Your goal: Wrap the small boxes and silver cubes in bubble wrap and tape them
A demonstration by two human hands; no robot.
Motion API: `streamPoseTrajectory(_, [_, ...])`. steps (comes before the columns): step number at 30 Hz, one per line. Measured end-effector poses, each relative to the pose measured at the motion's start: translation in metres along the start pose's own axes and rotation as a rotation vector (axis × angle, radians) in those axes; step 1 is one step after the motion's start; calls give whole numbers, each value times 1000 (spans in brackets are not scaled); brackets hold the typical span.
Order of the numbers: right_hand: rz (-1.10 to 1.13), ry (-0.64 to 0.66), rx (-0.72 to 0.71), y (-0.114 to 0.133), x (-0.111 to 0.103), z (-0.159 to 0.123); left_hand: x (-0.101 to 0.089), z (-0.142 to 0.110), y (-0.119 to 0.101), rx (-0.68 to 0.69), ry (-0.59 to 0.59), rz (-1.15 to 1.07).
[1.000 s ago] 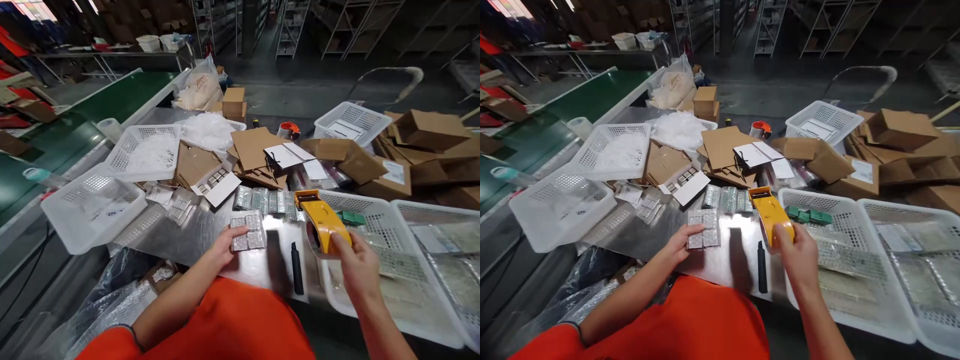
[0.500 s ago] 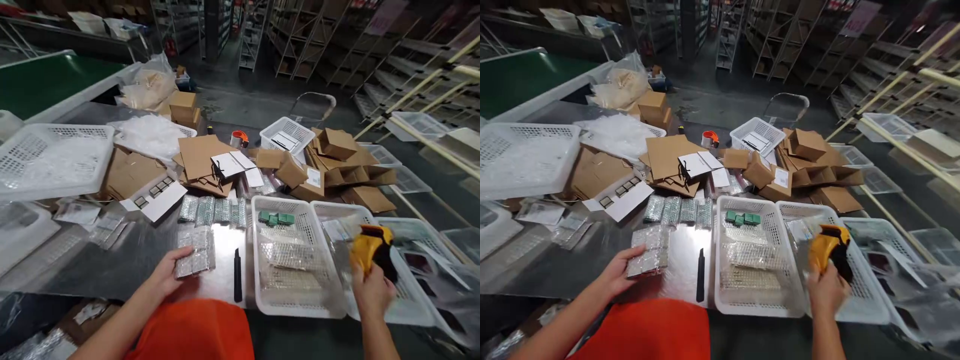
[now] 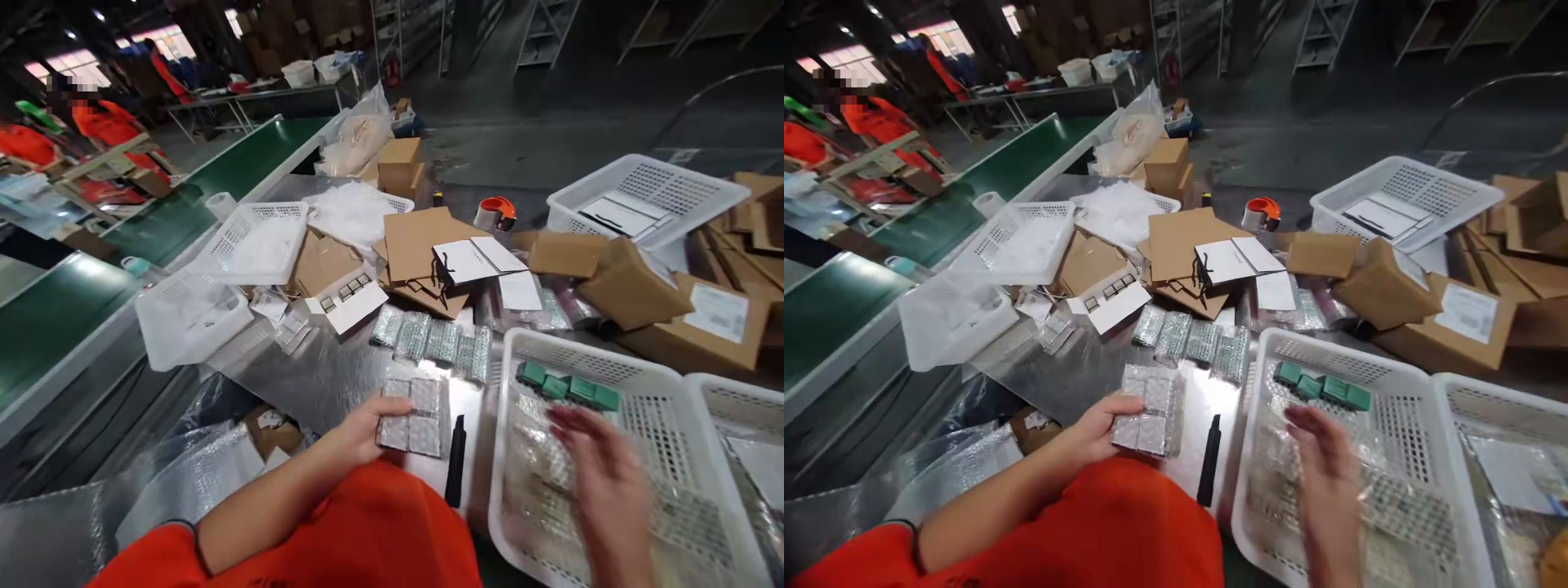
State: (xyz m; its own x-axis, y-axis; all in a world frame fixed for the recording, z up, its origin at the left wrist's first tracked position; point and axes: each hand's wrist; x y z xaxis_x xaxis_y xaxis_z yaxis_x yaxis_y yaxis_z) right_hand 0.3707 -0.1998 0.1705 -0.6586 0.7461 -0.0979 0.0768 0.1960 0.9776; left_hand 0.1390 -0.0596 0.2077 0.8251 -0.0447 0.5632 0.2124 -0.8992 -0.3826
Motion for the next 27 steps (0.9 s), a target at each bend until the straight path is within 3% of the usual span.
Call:
streamPoseTrajectory(4, [383,429,161,23,87,-36,-3,-12,-7,25,62,56])
streamPoseTrajectory(7, [421,494,183,26,122,-53,-11,-17,-14,68,22,67])
streamPoseTrajectory(13, [173,405,146,25,139,-66,-22,-23,-25,129,10,81])
streamPoseTrajectory(19, [-97,389,125,22,158,-73,-37,-22,-21,203,7,130])
streamPoseTrajectory(24, [-47,296,285,11,172,-80,-56,-13,-22,158,-6,159])
streamPoseTrajectory(27, [-32,317,357,4,179,-79,-64,-7,-26,151,-67,230])
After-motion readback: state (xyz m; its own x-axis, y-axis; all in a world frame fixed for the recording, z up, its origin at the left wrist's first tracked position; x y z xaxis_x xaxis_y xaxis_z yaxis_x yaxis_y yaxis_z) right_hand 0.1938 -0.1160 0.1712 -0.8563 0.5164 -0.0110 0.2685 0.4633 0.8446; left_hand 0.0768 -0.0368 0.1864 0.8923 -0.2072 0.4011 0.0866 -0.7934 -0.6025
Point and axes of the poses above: each hand's wrist, its own z-axis towards the middle knuckle, its own x-axis out of the palm, y = z × x, and after that the axes turned 1 degree about -x, right-handed
